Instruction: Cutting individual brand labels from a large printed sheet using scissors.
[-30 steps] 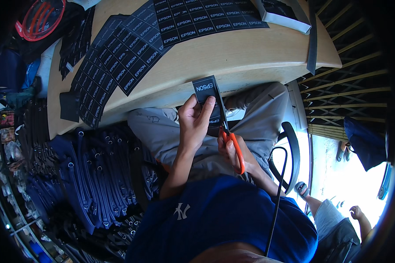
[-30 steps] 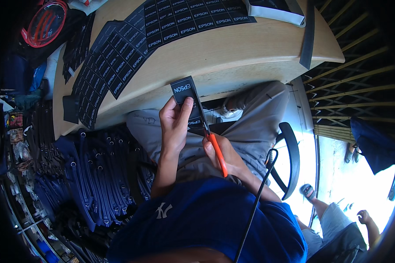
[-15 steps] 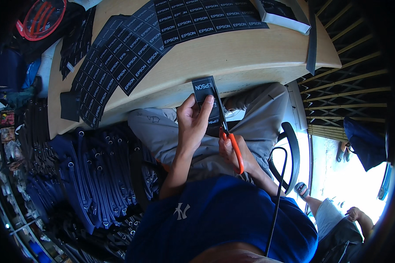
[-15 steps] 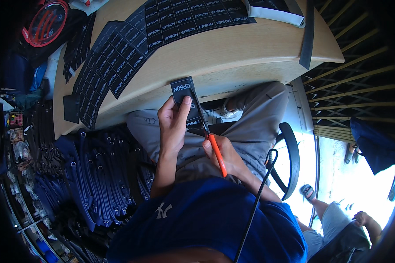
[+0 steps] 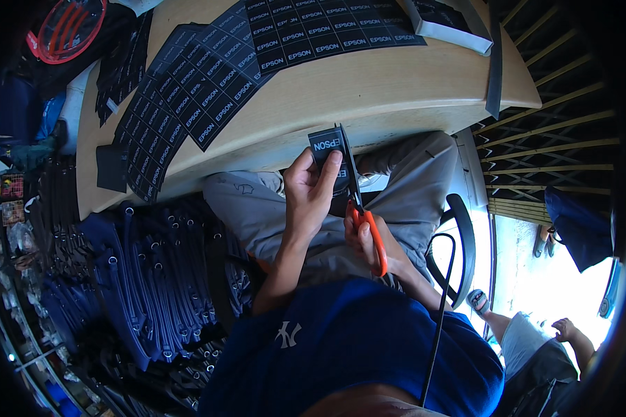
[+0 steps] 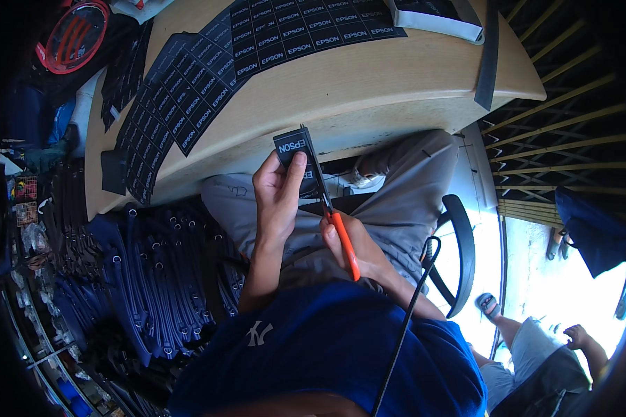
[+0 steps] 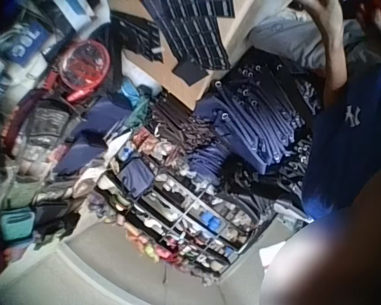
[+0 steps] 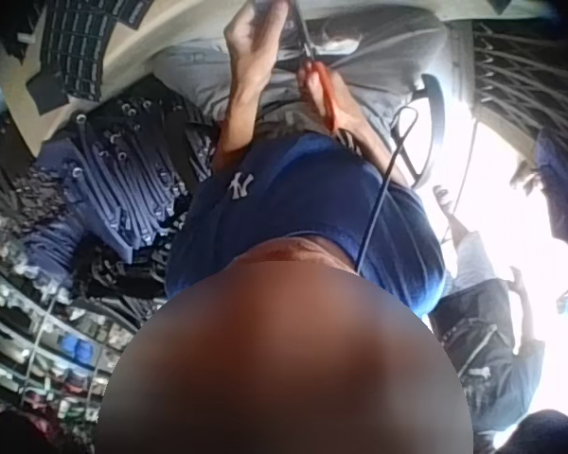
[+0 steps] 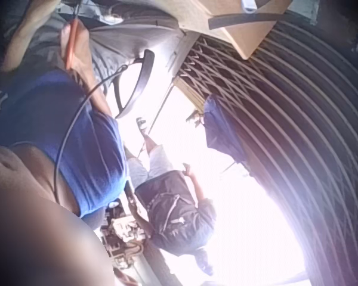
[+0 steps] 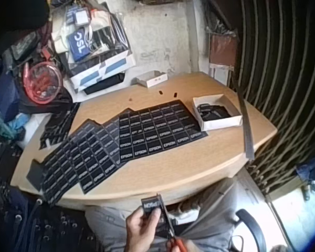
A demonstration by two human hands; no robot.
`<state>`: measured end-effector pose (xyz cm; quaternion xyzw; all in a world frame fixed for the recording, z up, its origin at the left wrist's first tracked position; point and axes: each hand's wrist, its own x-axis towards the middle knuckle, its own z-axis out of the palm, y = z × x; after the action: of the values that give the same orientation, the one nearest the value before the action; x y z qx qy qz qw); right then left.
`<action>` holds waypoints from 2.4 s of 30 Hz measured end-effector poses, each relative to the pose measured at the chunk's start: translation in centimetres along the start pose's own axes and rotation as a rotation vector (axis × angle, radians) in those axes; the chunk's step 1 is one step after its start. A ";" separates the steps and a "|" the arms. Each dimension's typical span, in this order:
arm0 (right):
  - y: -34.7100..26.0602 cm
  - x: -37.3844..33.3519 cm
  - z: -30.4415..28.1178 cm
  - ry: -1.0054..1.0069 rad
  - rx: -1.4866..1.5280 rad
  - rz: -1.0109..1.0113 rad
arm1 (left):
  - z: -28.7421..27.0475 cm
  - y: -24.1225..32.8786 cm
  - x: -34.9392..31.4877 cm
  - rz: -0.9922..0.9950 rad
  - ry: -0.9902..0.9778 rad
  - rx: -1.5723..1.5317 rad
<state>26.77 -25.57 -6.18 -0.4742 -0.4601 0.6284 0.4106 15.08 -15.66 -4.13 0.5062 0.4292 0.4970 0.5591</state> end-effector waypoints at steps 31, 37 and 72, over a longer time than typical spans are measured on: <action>0.4 -0.2 -0.4 0.061 -0.054 0.053 | -0.3 0.6 0.4 -0.028 -0.001 -0.038; 0.0 -0.1 -0.6 0.006 -0.015 -0.082 | -0.2 -0.2 0.1 -0.005 0.020 -0.027; 0.4 0.0 -0.7 0.015 -0.043 -0.073 | -0.2 -0.8 -0.3 0.007 -0.013 0.045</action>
<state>27.39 -25.49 -6.65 -0.4704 -0.4876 0.5993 0.4264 14.94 -15.91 -4.99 0.5233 0.4347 0.4860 0.5486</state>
